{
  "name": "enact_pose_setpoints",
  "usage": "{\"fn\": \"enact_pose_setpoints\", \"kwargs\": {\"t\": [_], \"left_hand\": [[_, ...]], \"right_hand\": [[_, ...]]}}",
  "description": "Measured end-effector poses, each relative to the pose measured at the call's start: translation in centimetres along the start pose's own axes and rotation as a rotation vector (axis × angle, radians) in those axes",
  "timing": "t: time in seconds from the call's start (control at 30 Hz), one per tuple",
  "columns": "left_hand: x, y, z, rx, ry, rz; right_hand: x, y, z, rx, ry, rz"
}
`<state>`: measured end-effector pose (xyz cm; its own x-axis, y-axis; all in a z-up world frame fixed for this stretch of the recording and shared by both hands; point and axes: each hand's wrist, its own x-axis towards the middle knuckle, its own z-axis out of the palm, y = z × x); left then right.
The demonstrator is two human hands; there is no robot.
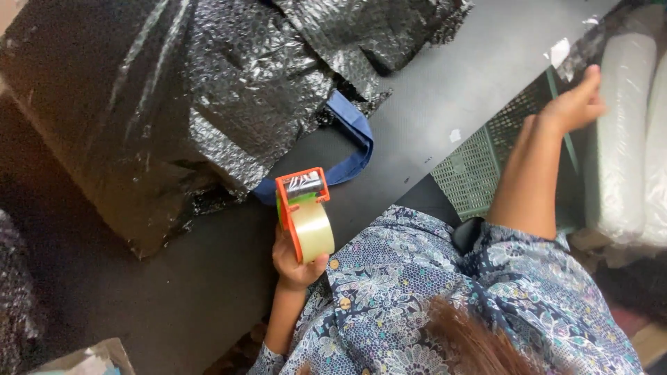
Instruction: Wrapping a furniture component in black bubble wrap and securing it with adhesive tape using a dispenser.
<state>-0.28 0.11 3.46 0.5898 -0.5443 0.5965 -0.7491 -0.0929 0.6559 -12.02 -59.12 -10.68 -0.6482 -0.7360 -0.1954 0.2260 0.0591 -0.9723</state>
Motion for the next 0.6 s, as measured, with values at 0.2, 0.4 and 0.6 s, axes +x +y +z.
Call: {"fn": "enact_pose_setpoints", "kwargs": {"t": [0.2,0.4,0.6], "left_hand": [[1.9,2.2,-1.0,0.021,-0.118,-0.114],[1.3,2.7,-1.5,0.085,-0.216,-0.093],[1.2,2.9,0.2,0.141,-0.023,-0.034]], "right_hand": [[-20.6,-16.5,-5.6,0.106,-1.183,-0.662],[-34.0,-23.0,-10.6,0.045,-1.946,-1.112],[-38.4,-21.0,-12.0,0.082,-2.053,-1.089]]}}
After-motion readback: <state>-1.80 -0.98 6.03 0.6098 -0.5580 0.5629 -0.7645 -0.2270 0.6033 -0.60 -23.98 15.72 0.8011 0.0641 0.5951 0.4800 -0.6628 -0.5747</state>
